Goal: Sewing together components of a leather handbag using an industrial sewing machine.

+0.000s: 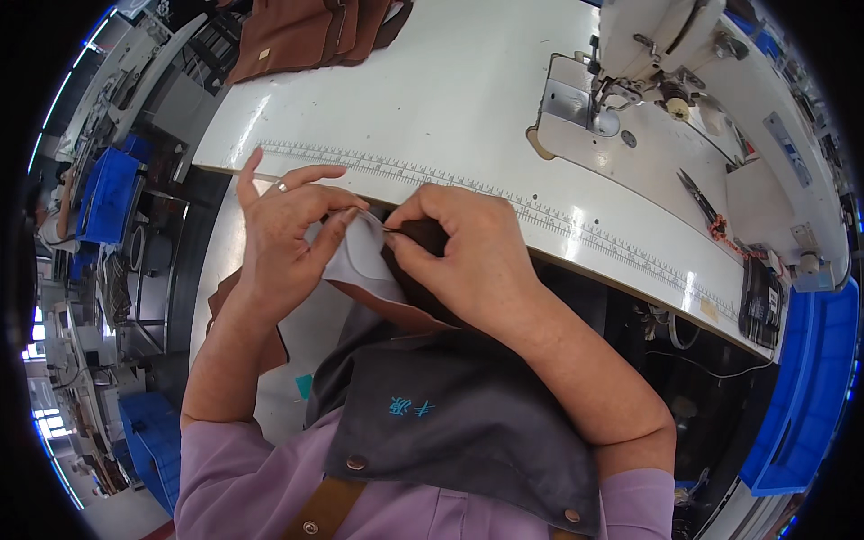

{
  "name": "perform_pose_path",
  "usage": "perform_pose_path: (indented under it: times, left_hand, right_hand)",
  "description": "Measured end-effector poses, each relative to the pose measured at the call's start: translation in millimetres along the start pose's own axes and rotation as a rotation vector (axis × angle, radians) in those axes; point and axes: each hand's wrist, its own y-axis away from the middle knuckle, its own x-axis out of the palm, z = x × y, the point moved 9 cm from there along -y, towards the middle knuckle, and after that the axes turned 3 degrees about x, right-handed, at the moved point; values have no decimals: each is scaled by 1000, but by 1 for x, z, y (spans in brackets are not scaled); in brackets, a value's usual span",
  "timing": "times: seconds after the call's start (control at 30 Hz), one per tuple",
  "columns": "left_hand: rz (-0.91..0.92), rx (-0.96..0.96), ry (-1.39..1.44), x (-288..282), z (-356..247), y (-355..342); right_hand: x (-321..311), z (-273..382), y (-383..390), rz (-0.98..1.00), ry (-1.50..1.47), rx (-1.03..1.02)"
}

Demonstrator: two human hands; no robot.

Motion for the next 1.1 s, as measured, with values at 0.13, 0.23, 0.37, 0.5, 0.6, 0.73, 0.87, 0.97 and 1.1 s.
perform_pose_path:
  times: [0.13,0.23,0.37,0.5,0.6,0.73,0.87,0.97,1.1]
  left_hand:
    - [-68,113,-267,-53,-20,-29]
    - [-44,225,-584,-72,-43,-63]
    - [23,660,-558,-7,-75,-117]
    - [122,813,-329,93,-104,-146]
    - [89,831,-215,131,-118,-156]
    - [98,719,-55,145,-117,-176]
    - [185,667,-27,155,-117,-186]
    - [170,673,-24,154,-120,-188]
    - [242,608,-49,162,-114,-192]
  right_hand:
    - [-1,31,-19,-82,-146,-161]
    - [-14,36,-28,-149,-252,-190]
    - [-46,-6,-22,-280,-272,-20]
    - [-97,-50,8,-478,-31,24]
    - [-121,-62,24,-495,380,32]
    - [-137,-71,31,-402,628,90]
    - [-138,-57,30,-317,780,-151]
    - [-136,-53,33,-285,805,-280]
    - [-135,-54,37,-238,842,-297]
